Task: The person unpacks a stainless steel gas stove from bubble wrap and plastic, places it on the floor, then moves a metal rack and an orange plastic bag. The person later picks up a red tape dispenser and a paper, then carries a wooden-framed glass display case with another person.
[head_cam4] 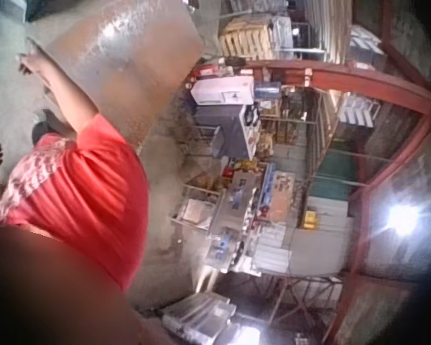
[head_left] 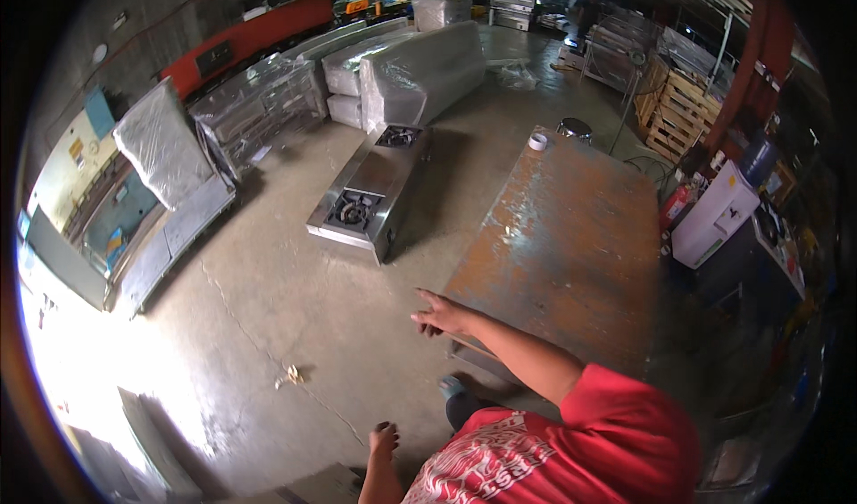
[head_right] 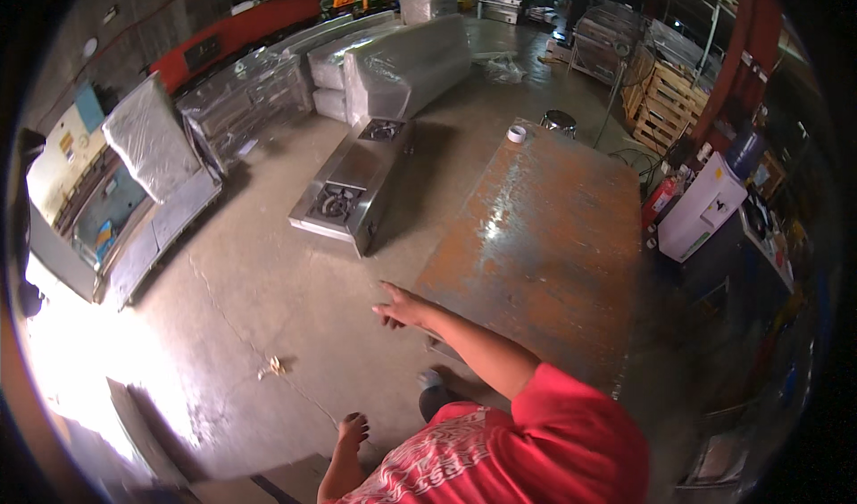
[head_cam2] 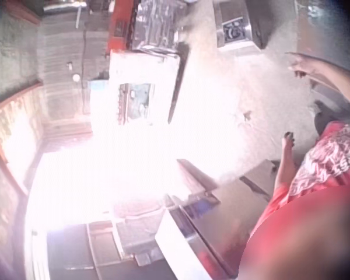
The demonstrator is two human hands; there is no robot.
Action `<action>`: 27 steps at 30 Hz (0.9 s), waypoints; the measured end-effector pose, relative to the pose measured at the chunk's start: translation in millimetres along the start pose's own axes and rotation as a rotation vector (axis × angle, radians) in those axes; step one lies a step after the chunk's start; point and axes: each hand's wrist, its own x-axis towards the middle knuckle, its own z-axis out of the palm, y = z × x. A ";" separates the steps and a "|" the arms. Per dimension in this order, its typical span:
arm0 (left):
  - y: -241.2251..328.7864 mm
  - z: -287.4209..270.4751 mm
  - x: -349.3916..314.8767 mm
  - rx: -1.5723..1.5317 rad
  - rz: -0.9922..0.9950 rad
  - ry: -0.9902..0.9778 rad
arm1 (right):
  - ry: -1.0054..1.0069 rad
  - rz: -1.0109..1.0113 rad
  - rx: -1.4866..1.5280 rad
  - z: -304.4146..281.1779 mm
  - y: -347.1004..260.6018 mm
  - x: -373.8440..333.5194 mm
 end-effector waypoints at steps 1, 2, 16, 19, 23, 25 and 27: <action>24.4 -28.4 19.3 -0.059 0.016 0.100 | 0.005 -0.053 0.068 -7.0 -8.6 40.5; 45.4 -55.9 39.1 -0.130 0.028 0.162 | 0.038 -0.104 0.022 -14.5 -10.3 80.6; 227.3 -268.4 194.7 -0.075 -0.340 0.156 | 0.342 0.493 -0.474 -102.3 95.5 324.2; 327.5 -300.7 266.5 -0.013 -0.266 0.110 | 0.597 0.496 -0.388 -145.7 77.0 337.1; 504.2 -297.2 383.4 0.051 -0.023 0.073 | 0.932 0.400 -0.293 -279.1 62.6 346.8; 595.5 -255.2 448.2 0.202 -0.010 0.211 | 0.997 0.477 -0.336 -387.0 60.3 340.2; 656.6 -201.4 480.5 0.305 0.146 0.232 | 1.252 0.561 -0.457 -506.5 62.7 337.5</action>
